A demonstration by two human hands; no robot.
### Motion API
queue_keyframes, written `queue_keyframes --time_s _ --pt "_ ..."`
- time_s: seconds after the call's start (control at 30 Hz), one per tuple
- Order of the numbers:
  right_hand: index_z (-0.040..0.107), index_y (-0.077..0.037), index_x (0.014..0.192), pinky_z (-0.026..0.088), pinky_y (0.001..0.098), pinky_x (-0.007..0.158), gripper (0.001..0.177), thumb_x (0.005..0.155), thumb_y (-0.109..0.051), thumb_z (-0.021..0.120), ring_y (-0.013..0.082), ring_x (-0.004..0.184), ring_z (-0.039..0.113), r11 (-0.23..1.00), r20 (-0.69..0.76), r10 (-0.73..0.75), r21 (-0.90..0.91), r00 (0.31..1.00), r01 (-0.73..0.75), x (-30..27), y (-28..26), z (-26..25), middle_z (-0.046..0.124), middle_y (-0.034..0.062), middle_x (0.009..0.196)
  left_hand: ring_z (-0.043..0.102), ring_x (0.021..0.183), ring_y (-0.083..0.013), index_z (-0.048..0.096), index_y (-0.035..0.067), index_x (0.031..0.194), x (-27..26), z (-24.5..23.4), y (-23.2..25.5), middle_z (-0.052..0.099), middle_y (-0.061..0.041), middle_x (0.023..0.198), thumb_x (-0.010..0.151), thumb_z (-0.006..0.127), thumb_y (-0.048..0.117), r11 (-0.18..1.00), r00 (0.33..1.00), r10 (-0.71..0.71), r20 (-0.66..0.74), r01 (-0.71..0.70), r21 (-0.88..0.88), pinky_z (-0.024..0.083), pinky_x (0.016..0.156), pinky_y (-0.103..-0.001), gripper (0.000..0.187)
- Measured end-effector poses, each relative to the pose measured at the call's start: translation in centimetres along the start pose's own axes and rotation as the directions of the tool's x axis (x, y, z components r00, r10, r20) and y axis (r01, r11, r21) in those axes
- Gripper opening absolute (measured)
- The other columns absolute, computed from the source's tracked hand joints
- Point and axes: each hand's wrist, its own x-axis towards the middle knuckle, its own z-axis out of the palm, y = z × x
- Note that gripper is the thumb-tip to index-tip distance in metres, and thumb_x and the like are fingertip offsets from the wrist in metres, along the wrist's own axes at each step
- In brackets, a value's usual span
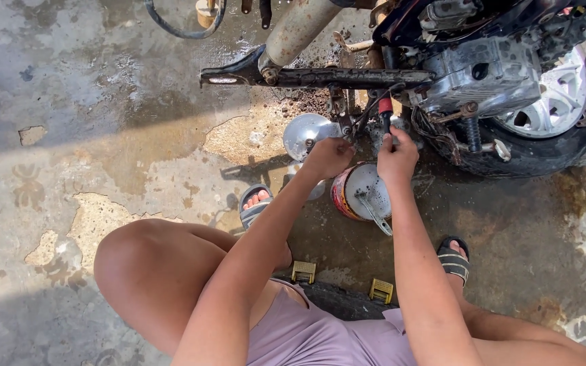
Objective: Cleaning a motorcycle engine and frame using a brush and soapy water
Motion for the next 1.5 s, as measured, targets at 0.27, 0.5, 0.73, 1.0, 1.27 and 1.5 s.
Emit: queue_keyframes --time_s 0.27,0.5,0.73,1.0,1.27,1.5 --pt "0.07 -0.007 0.131 0.052 0.0317 0.049 0.026 0.109 -0.015 0.059 0.0255 0.067 0.072 0.999 -0.008 0.008 0.044 1.0 -0.008 -0.7 -1.4 0.5 0.073 0.0198 0.077 0.071 0.112 -0.0458 0.078 0.013 0.121 -0.6 -0.7 0.7 0.079 -0.021 0.109 0.09 0.061 0.042 1.0 1.0 -0.014 0.006 0.014 -0.016 0.057 0.098 -0.053 0.046" --pt "0.075 -0.015 0.126 0.051 0.028 0.045 0.024 0.106 -0.021 0.063 0.0206 0.061 0.07 0.998 0.082 0.063 -0.012 0.995 -0.062 -1.2 -1.3 0.4 0.073 0.0139 0.073 0.072 0.11 -0.0447 0.077 0.014 0.121 -0.4 -0.5 0.2 0.08 -0.02 0.104 0.09 0.06 0.041 0.999 0.999 -0.037 0.017 0.037 0.007 0.057 0.097 -0.053 0.044" --pt "0.077 -0.017 0.121 0.049 0.0316 0.042 0.022 0.101 -0.021 0.068 0.0215 0.06 0.071 0.996 0.085 0.091 -0.028 0.992 -0.089 -1.9 -1.7 0.6 0.073 0.0133 0.072 0.072 0.108 -0.0438 0.079 0.015 0.121 -0.2 0.0 0.1 0.08 -0.019 0.102 0.091 0.061 0.042 0.998 0.997 -0.058 0.049 0.058 0.015 0.058 0.095 -0.053 0.044" --pt "0.067 -0.006 0.136 0.054 0.0375 0.053 0.03 0.109 -0.014 0.056 0.0314 0.074 0.073 0.991 -0.044 0.053 0.122 0.998 -0.047 -2.3 -2.3 0.5 0.074 0.0255 0.082 0.075 0.104 -0.0394 0.078 0.015 0.119 -0.7 -0.4 0.0 0.08 -0.014 0.089 0.09 0.061 0.044 0.997 0.996 -0.079 0.04 0.078 0.023 0.059 0.093 -0.051 0.044" --pt "0.072 -0.011 0.13 0.053 0.0361 0.051 0.028 0.106 -0.019 0.061 0.0279 0.068 0.072 0.994 0.128 0.095 0.046 0.987 -0.102 -3.8 -3.8 -0.2 0.074 0.0221 0.078 0.074 0.106 -0.0411 0.079 0.018 0.118 -0.5 -0.5 0.2 0.08 -0.017 0.094 0.09 0.063 0.045 0.996 0.996 -0.081 0.037 0.08 0.036 0.058 0.094 -0.052 0.042" --pt "0.071 -0.008 0.132 0.053 0.0344 0.048 0.028 0.107 -0.014 0.059 0.0318 0.066 0.073 0.999 0.049 0.012 0.046 0.999 -0.014 -2.7 -5.2 -0.7 0.072 0.0214 0.072 0.078 0.094 -0.0314 0.079 0.02 0.117 0.5 0.5 -1.2 0.078 -0.006 0.074 0.089 0.061 0.046 0.995 0.993 -0.098 0.068 0.095 0.042 0.059 0.09 -0.046 0.042"
